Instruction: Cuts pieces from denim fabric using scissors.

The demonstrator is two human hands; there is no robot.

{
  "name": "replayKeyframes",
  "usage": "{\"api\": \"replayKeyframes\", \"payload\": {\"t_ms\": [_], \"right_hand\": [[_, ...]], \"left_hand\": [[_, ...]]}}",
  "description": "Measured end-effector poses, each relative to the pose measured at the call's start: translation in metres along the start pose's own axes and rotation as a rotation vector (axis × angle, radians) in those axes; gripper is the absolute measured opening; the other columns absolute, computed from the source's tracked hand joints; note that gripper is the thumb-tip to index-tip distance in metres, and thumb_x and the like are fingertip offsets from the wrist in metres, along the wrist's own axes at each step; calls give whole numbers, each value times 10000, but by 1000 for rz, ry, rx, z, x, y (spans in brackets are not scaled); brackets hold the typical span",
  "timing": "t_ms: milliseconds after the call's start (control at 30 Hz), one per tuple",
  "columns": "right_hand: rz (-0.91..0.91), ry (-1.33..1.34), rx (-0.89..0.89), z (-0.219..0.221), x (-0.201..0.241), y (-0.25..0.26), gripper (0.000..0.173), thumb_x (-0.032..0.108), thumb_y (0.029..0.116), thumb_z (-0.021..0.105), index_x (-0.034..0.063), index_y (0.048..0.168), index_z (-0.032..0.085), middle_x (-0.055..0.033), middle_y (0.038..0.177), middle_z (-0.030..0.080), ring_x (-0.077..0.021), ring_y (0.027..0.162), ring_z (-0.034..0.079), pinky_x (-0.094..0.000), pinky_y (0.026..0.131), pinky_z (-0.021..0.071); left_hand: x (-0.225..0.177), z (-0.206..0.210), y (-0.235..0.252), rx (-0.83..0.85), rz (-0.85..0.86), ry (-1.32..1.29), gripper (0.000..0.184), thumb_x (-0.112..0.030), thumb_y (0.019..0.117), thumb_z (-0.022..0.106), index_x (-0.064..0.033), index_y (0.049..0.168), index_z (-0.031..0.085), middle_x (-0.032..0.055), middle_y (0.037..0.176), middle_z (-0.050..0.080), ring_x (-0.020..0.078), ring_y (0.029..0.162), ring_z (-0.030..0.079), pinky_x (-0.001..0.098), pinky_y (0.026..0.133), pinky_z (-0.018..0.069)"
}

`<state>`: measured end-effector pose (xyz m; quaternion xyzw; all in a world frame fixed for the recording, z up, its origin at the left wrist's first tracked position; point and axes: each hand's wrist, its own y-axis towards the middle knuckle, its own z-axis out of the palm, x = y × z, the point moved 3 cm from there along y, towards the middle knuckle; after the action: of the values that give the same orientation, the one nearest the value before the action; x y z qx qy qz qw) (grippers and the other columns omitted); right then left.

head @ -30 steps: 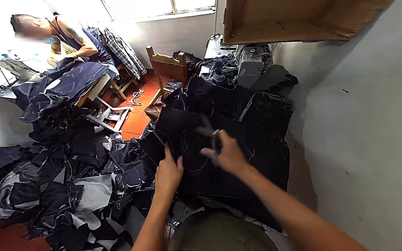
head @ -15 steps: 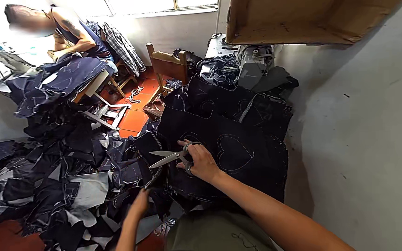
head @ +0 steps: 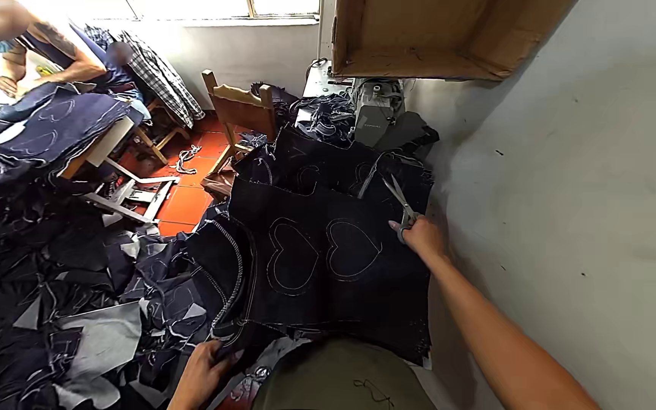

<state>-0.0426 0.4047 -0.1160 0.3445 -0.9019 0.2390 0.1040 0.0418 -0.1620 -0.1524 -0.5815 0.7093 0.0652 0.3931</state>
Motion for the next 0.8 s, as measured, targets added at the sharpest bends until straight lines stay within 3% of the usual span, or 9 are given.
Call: {"api": "replayKeyframes", "payload": {"t_ms": [100,167,267,367,500,600,667,733,800], "right_hand": [[-6,81,23,6,-11,15,540,408,917,772,-33,1202,647,-290,1107,676,-460,1075,650,-635,917,499],[-32,132,30,10,-8,15,460,353,899,804,-19,1136,671,-274,1054,682,-456,1024,652,-647,878,497],[-18,62,83,16,-11,11,453,314,908,788,-35,1165,656,-291,1110,672,-471,1085,642,-653,905,497],[-16,42,114,19,-17,8,442,292,926,770,-56,1170,650,-300,1125,668,-464,1104,640,-634,938,492],[-40,31,98,18,-17,3,387,207,934,747,-65,1187,637,-303,1139,664,-470,1115,639,-635,942,493],[-50,20,136,14,-12,-6,304,129,925,692,-65,1154,644,-298,1132,662,-461,1106,640,-643,923,491],[-19,39,143,9,-9,-16,401,191,942,702,-64,1239,615,-300,1202,648,-450,1167,623,-624,981,478],[9,36,164,7,-5,-22,577,360,934,754,-72,1282,596,-303,1261,626,-445,1225,594,-602,1035,456],[2,-8,188,9,-6,-21,538,345,918,764,-55,1251,630,-293,1259,635,-440,1232,593,-611,1031,454]], "left_hand": [[-7,-15,-8,28,-26,-198,299,-332,741,832,-51,790,743,28,732,723,99,708,701,386,749,587],[-11,-26,-15,37,-69,-269,225,-238,731,845,-59,812,736,-4,740,726,43,700,692,313,738,590],[-13,-44,-25,51,-43,-222,228,-206,828,795,-2,900,724,54,789,728,92,749,701,346,775,590],[-22,-57,-32,38,-13,-75,292,-237,904,733,52,943,712,152,804,715,226,770,704,476,784,564],[-30,-63,-34,-127,60,18,321,-253,885,729,48,996,711,154,842,729,241,804,722,485,795,573],[-38,-76,-32,-174,57,52,424,-276,863,771,92,1047,670,208,898,717,316,863,716,538,839,560],[-38,-83,-34,-153,42,57,476,-307,892,761,110,1086,637,236,937,701,344,898,703,547,870,553],[-39,-83,-37,-107,13,63,450,-281,945,683,125,1122,604,277,972,677,389,931,686,568,892,538],[-42,-78,-39,-60,-27,63,428,-227,967,585,147,1175,575,327,1035,659,448,1000,670,611,933,519]]}}
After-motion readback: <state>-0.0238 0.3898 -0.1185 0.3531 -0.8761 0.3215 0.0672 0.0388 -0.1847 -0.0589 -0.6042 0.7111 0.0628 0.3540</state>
